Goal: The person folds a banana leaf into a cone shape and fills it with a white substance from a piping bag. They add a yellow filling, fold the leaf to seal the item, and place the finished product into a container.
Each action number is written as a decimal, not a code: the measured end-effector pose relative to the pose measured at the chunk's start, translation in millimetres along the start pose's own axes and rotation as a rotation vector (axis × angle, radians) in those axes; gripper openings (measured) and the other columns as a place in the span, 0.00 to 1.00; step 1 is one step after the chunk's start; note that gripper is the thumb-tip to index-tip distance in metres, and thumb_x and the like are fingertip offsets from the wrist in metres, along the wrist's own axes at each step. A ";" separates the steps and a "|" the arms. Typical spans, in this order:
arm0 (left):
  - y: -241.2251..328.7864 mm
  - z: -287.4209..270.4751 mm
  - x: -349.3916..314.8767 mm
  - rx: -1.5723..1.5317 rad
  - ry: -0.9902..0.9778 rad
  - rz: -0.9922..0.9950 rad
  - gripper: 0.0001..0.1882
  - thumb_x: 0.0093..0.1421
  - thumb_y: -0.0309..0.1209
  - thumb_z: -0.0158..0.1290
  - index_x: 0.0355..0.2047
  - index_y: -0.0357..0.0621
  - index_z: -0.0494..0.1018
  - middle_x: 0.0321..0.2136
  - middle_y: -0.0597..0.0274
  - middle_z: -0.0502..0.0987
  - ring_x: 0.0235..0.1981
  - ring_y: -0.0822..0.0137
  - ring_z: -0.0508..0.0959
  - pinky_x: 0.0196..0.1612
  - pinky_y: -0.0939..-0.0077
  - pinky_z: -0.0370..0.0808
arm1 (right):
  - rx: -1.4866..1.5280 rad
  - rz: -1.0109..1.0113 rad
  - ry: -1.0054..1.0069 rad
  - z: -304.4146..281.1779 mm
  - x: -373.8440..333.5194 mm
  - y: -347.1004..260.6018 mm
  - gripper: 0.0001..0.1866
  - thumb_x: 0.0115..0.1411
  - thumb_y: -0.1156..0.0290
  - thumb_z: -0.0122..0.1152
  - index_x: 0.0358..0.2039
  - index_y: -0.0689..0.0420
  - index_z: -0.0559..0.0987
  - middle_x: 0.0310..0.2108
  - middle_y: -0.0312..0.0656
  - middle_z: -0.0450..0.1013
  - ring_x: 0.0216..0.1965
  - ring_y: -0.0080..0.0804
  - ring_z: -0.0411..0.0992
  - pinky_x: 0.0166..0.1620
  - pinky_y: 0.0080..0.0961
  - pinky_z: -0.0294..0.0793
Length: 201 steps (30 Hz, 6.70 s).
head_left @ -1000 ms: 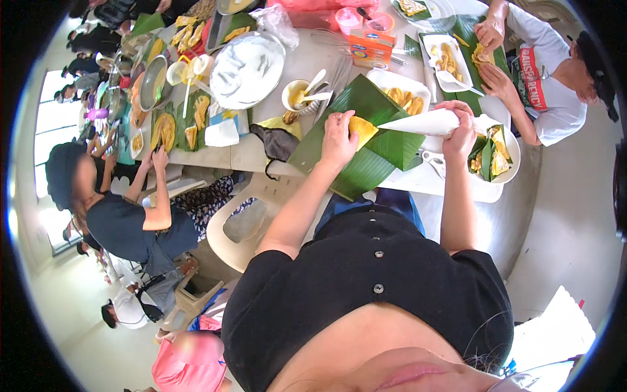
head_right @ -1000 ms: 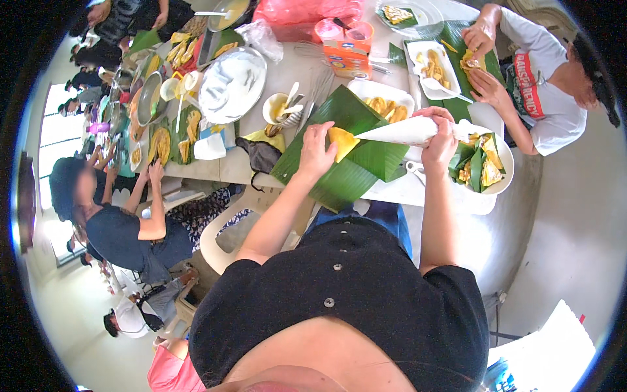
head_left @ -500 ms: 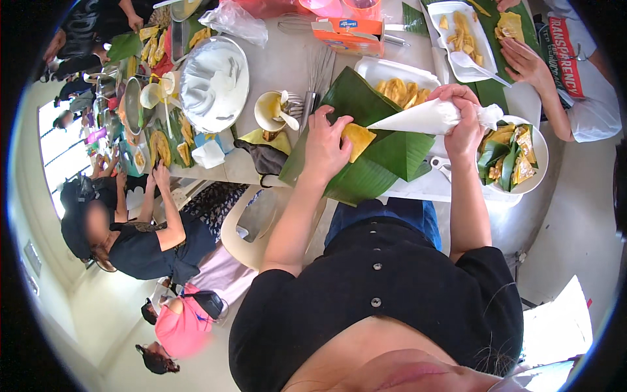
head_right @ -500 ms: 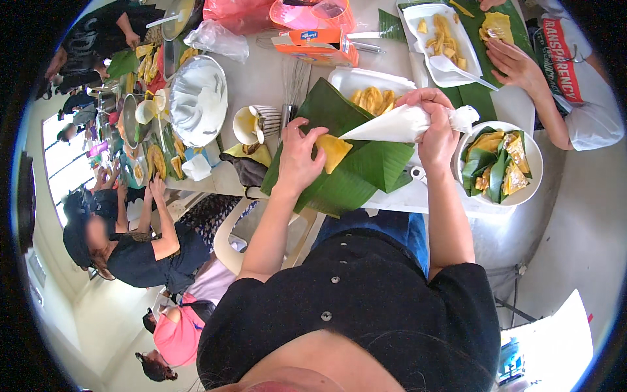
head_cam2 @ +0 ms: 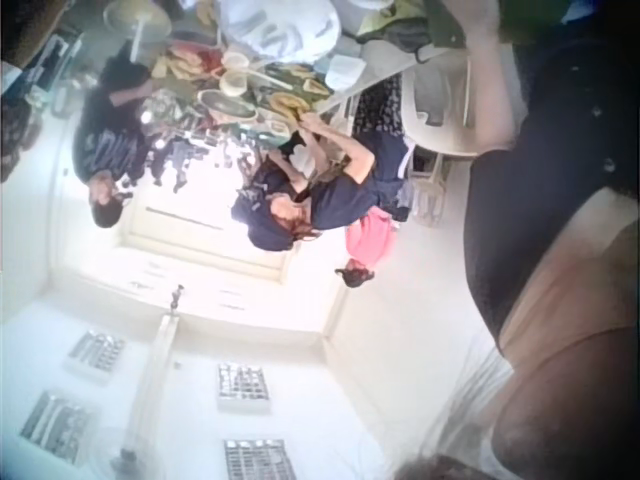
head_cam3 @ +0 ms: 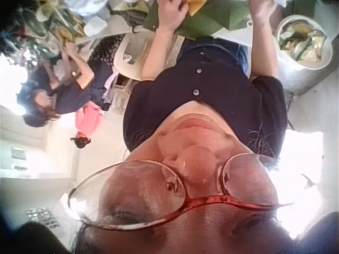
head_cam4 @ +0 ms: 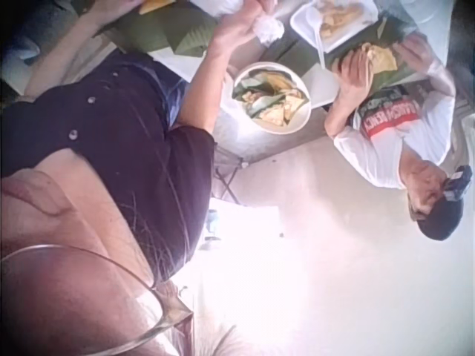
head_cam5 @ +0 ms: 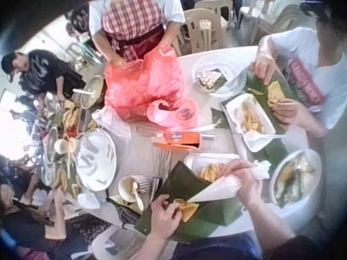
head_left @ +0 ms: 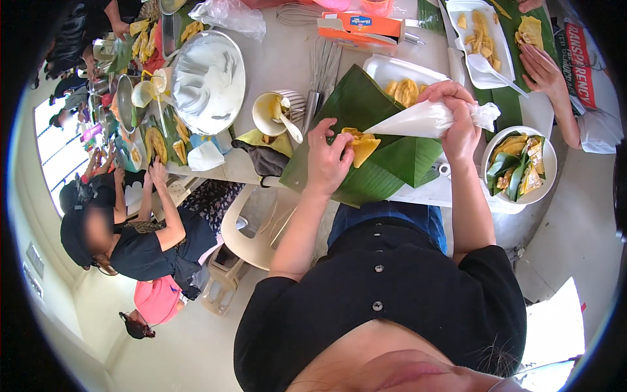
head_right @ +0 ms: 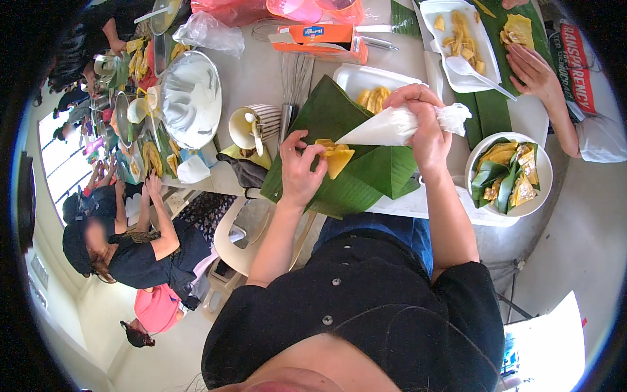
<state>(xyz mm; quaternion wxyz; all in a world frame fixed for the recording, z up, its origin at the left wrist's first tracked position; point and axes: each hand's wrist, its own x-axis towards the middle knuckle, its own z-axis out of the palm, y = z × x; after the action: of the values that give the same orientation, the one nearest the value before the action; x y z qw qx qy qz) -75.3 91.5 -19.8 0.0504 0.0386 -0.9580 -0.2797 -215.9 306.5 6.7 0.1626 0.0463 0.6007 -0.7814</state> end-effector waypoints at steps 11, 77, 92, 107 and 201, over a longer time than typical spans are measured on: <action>9.8 5.1 -12.5 -0.196 0.132 -0.209 0.21 0.50 0.21 0.58 0.45 0.43 0.68 0.44 0.54 0.67 0.34 0.63 0.72 0.35 0.72 0.73 | 0.032 -0.021 -0.003 0.8 0.8 3.1 0.11 0.52 0.72 0.39 0.25 0.64 0.72 0.30 0.52 0.71 0.34 0.39 0.70 0.44 0.31 0.69; -18.7 -78.2 -104.3 -0.267 0.672 -0.401 0.12 0.55 0.16 0.47 0.41 0.37 0.71 0.39 0.55 0.70 0.25 0.71 0.74 0.30 0.78 0.71 | 0.478 -0.321 0.378 41.3 221.5 -103.7 0.12 0.56 0.79 0.43 0.35 0.67 0.76 0.35 0.51 0.73 0.35 0.46 0.74 0.40 0.47 0.77; -7.3 -69.1 -88.0 -0.249 0.653 -0.370 0.09 0.56 0.17 0.49 0.38 0.37 0.72 0.38 0.54 0.72 0.25 0.69 0.75 0.31 0.77 0.73 | 0.638 -0.271 0.234 0.1 201.9 -96.3 0.18 0.59 0.70 0.39 0.43 0.65 0.74 0.46 0.53 0.69 0.49 0.52 0.69 0.53 0.56 0.68; -3.5 -67.5 -74.2 -0.389 0.474 -0.236 0.12 0.56 0.15 0.47 0.40 0.37 0.70 0.39 0.55 0.69 0.28 0.71 0.74 0.35 0.76 0.73 | 0.584 -0.013 0.421 -58.8 3.4 -27.4 0.11 0.59 0.71 0.40 0.35 0.63 0.71 0.41 0.61 0.72 0.46 0.56 0.70 0.53 0.56 0.68; -5.2 17.1 -13.6 -0.942 -0.013 -0.330 0.39 0.47 0.11 0.56 0.58 0.41 0.52 0.42 0.59 0.61 0.41 0.67 0.72 0.44 0.74 0.75 | 0.137 0.651 0.055 64.3 -117.8 86.4 0.12 0.62 0.71 0.54 0.45 0.63 0.70 0.28 0.40 0.73 0.30 0.26 0.74 0.27 0.21 0.71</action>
<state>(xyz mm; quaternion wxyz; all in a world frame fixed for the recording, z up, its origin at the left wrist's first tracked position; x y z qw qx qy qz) -63.6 97.6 -38.0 0.0113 0.1609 -0.7089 -0.6866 -70.2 249.1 -24.0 0.3837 0.2678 0.5044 -0.7256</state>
